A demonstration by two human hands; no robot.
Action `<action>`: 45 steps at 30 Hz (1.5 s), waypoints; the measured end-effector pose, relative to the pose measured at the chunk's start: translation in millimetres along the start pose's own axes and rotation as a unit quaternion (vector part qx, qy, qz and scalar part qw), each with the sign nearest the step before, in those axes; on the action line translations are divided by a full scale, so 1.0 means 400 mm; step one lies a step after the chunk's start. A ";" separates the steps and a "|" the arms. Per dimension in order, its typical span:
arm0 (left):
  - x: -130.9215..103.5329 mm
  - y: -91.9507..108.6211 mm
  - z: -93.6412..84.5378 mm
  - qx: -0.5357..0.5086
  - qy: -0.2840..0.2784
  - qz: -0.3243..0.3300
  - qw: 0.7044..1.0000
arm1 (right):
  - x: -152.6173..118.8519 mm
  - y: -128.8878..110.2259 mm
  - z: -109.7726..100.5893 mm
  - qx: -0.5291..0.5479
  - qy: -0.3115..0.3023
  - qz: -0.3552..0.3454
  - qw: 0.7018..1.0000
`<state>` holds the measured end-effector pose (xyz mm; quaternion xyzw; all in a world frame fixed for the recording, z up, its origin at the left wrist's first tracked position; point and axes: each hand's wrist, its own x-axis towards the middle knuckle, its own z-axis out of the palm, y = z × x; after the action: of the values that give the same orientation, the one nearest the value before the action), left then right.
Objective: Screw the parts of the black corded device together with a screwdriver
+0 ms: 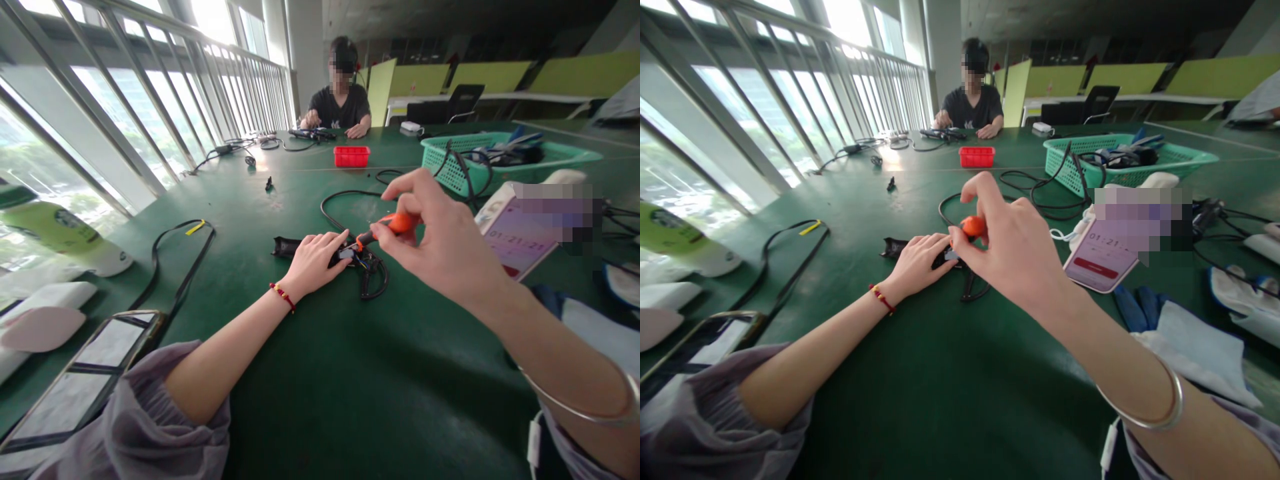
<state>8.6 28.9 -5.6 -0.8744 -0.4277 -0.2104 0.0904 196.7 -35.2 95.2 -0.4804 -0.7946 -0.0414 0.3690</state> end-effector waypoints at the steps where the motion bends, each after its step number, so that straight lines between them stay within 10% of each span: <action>1: 0.000 0.001 0.001 0.001 0.002 -0.005 1.000 | -0.001 0.000 0.000 -0.020 -0.010 0.011 1.000; 45: -0.002 -0.002 0.004 0.017 -0.014 0.017 1.000 | -0.010 0.002 0.036 0.016 0.007 0.072 0.997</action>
<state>8.1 29.5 -7.4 -0.8828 -0.4173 -0.1895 0.1031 190.6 -31.6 82.1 -0.5302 -0.7556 -0.0051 0.3846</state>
